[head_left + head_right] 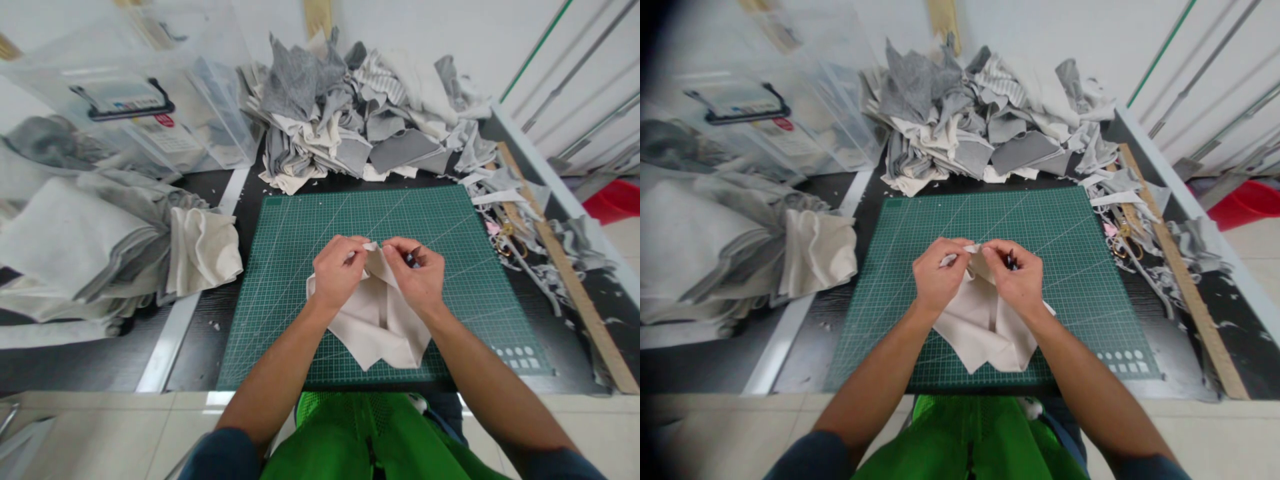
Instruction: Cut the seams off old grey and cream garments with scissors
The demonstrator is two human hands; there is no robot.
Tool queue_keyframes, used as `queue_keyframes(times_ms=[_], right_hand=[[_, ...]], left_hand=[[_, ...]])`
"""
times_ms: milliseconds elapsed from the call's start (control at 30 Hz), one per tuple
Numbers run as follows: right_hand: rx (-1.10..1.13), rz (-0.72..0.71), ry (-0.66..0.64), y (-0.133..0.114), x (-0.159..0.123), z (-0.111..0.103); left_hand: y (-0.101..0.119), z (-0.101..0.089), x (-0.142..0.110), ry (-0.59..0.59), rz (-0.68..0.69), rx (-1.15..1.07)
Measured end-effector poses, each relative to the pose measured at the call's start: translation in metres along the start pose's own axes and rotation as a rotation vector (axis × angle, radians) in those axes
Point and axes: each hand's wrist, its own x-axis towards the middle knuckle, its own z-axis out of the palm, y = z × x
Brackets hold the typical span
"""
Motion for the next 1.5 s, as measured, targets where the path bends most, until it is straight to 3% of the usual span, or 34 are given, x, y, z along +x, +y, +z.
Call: queue_keyframes(times_ms=[200, 400, 533, 600, 667, 833, 967, 1033, 1100, 1200, 1300, 1400, 1500], right_hand=[[0.061, 0.167, 0.145, 0.013, 0.007, -0.001], [-0.127, 0.12, -0.041, 0.013, 0.019, -0.015], [-0.271, 0.063, -0.028, 0.012, 0.024, -0.021], [-0.331, 0.072, -0.007, 0.015, 0.025, -0.021], [-0.383, 0.089, -0.013, 0.019, 0.026, -0.022], [-0.618, 0.113, -0.179, 0.028, 0.029, -0.025], [-0.815, 0.228, -0.514, 0.032, 0.031, -0.028], [-0.808, 0.256, -0.676, 0.034, 0.031, -0.029], [-0.804, 0.252, -0.758, 0.035, 0.031, -0.027], [-0.833, 0.232, -0.734, 0.038, 0.028, -0.024], [-0.78, 0.182, -0.593, 0.041, 0.027, -0.023], [-0.608, 0.086, -0.403, 0.039, 0.028, -0.022], [-0.382, 0.09, -0.319, 0.033, 0.027, -0.018]], left_hand=[[0.001, 0.0, 0.001, 0.012, -0.137, -0.023], [-0.016, -0.001, 0.009, 0.123, -0.4, -0.165], [-0.037, -0.008, 0.019, 0.268, -0.462, -0.219], [-0.046, -0.013, 0.024, 0.287, -0.454, -0.167], [-0.054, -0.017, 0.025, 0.202, -0.431, -0.041], [-0.055, -0.016, 0.014, -0.203, -0.333, 0.411], [-0.035, -0.013, 0.008, -0.234, -0.238, 0.685], [-0.024, -0.013, 0.009, -0.226, -0.179, 0.681], [-0.019, -0.012, 0.012, -0.275, -0.109, 0.607], [-0.021, -0.008, 0.013, -0.48, -0.011, 0.452], [-0.029, -0.005, 0.01, -0.663, -0.012, 0.422], [-0.031, -0.006, 0.008, -0.644, -0.062, 0.524], [-0.024, -0.009, 0.01, -0.573, -0.083, 0.545]])
